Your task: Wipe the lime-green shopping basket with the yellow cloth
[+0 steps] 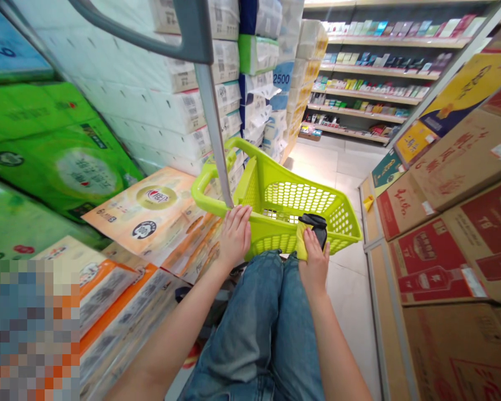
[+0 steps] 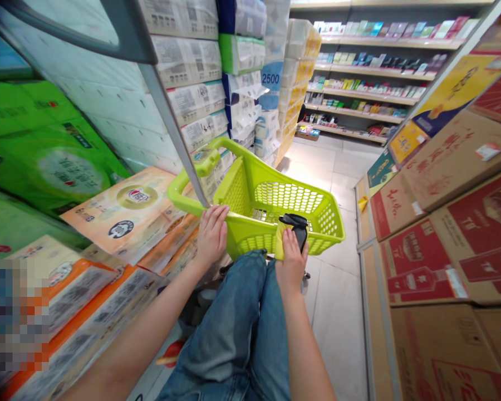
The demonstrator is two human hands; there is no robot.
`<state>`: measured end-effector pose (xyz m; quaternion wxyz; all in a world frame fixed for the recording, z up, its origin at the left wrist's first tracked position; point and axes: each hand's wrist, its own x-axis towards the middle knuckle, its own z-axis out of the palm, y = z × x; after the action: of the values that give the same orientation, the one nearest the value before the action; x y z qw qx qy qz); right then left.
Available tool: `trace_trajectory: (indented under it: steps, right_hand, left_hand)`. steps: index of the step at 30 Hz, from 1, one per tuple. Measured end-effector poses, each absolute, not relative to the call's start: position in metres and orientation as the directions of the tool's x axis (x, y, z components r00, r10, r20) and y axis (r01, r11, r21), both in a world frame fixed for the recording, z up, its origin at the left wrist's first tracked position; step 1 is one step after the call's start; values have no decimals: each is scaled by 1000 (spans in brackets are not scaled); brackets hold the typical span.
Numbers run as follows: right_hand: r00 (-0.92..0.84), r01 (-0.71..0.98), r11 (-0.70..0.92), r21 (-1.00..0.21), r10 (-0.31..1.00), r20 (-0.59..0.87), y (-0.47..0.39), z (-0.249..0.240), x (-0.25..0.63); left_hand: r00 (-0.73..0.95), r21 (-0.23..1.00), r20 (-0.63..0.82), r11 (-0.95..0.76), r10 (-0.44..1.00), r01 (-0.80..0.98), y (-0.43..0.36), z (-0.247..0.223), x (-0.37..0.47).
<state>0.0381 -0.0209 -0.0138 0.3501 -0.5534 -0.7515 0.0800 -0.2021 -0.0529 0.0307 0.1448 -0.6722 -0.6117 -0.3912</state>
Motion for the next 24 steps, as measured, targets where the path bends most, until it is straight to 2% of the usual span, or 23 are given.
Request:
trace_trajectory:
  steps: [3, 5, 9, 12, 16, 24]
  right_hand:
    - [-105, 784, 316, -534, 916, 387, -21, 0, 19]
    - [-141, 767, 334, -548, 921, 363, -23, 16, -9]
    - [-364, 658, 544, -521, 835, 412, -33, 46, -69]
    - [-410, 615, 605, -506, 793, 450, -39, 50, -82]
    - [-351, 666, 559, -494, 819, 454, -30, 30, -49]
    - [-116, 776, 340, -532, 905, 409, -8, -5, 27]
  left_hand:
    - [-58, 289, 703, -210, 708, 934, -53, 30, -202]
    - [-59, 288, 702, -208, 710, 935, -53, 29, -203]
    - [-31, 275, 694, -225, 720, 935, -55, 30, -205]
    - [-15, 265, 689, -232, 724, 936, -56, 31, -207]
    - [-33, 269, 698, -219, 715, 938, -55, 32, -205]
    - [-46, 282, 701, -218, 712, 934, -53, 31, -203]
